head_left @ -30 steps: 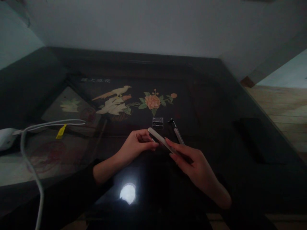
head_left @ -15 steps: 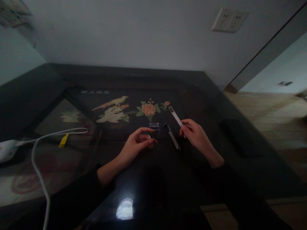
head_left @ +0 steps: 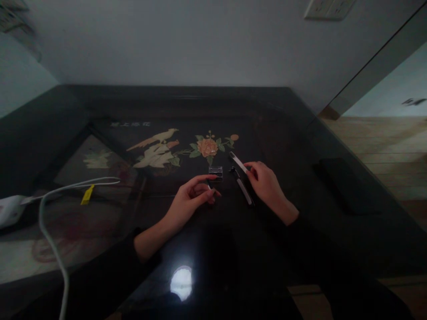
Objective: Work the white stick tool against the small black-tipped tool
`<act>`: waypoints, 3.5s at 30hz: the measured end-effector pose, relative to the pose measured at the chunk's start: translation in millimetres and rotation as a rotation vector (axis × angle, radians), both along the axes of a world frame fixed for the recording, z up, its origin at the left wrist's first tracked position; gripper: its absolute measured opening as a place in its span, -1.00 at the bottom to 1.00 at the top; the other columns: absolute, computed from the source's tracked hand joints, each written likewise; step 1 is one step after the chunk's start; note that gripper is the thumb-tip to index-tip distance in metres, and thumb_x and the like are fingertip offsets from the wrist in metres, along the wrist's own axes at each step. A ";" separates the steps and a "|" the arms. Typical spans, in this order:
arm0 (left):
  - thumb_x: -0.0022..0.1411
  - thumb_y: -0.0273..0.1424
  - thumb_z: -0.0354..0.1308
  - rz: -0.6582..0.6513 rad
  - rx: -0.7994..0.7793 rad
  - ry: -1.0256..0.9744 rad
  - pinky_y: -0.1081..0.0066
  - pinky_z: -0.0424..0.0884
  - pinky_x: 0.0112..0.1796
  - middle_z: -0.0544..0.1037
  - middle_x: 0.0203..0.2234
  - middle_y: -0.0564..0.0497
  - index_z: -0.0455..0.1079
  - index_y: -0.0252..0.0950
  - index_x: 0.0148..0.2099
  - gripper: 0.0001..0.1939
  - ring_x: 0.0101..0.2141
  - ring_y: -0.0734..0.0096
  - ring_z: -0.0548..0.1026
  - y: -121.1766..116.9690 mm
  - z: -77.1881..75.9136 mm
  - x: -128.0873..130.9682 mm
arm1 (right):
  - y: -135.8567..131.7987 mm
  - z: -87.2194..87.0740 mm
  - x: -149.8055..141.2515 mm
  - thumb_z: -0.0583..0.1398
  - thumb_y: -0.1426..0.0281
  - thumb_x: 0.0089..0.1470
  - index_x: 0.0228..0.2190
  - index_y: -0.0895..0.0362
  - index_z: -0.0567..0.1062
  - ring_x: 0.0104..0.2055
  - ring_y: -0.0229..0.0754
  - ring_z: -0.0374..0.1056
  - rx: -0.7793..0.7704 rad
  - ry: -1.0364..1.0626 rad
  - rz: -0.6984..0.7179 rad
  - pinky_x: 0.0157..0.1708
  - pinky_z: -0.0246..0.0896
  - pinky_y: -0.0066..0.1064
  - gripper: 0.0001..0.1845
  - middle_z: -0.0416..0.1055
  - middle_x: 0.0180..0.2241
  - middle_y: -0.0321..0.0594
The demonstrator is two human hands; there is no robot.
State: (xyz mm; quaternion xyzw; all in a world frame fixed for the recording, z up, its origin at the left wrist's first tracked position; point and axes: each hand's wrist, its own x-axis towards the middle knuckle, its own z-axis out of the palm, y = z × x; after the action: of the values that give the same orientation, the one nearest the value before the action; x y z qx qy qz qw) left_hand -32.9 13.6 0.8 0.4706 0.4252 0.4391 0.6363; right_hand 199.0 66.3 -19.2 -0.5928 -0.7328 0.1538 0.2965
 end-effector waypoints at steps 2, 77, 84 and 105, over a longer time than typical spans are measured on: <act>0.13 -0.35 0.28 -0.009 0.006 -0.005 0.47 0.40 -0.34 0.59 -0.43 -0.01 0.39 -0.34 0.05 -0.57 -0.46 0.50 0.48 -0.1 0.0 0.0 | 1.5 0.9 1.3 0.08 0.54 0.10 -0.19 0.20 0.51 -0.35 -0.13 0.30 0.011 -0.005 0.001 -0.26 0.21 -0.26 -0.72 0.39 -0.35 -0.13; 0.21 -0.46 0.19 -0.065 0.679 0.620 0.48 0.45 -0.29 0.60 -0.36 0.04 0.42 -0.29 -0.05 -0.77 -0.36 0.46 0.55 7.6 -10.4 -14.9 | -21.9 43.0 -34.1 0.23 0.41 0.09 -0.46 0.14 0.52 -0.40 -0.20 0.38 -0.124 0.262 0.304 -0.40 0.20 -0.39 -0.90 0.50 -0.46 -0.25; 0.30 -0.48 0.05 -0.188 0.801 0.767 0.37 0.46 -0.22 0.60 -0.28 -0.04 0.43 -0.30 -0.14 -0.85 -0.26 0.38 0.55 8.3 -13.0 -12.7 | 47.3 48.4 -38.9 0.26 0.44 0.05 -0.48 0.20 0.55 -0.40 -0.21 0.33 -0.017 0.013 0.309 -0.37 0.15 -0.38 -0.89 0.47 -0.46 -0.20; 0.24 -0.48 0.10 -0.272 0.978 1.133 0.09 0.35 0.08 0.42 0.11 -0.20 0.35 -0.35 0.07 -0.66 0.09 0.11 0.37 -3.5 -15.4 -3.9 | 65.0 30.2 -56.0 0.24 0.42 0.07 -0.47 0.18 0.56 -0.40 -0.24 0.24 -0.113 -0.176 0.499 -0.38 0.00 -0.41 -0.88 0.38 -0.48 -0.25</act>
State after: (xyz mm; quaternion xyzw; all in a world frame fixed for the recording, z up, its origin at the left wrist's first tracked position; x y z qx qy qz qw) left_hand -36.8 10.1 -14.7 0.9008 0.3821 0.1865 0.0884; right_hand 143.0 131.2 11.1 -0.4205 -0.8695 0.2107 0.1509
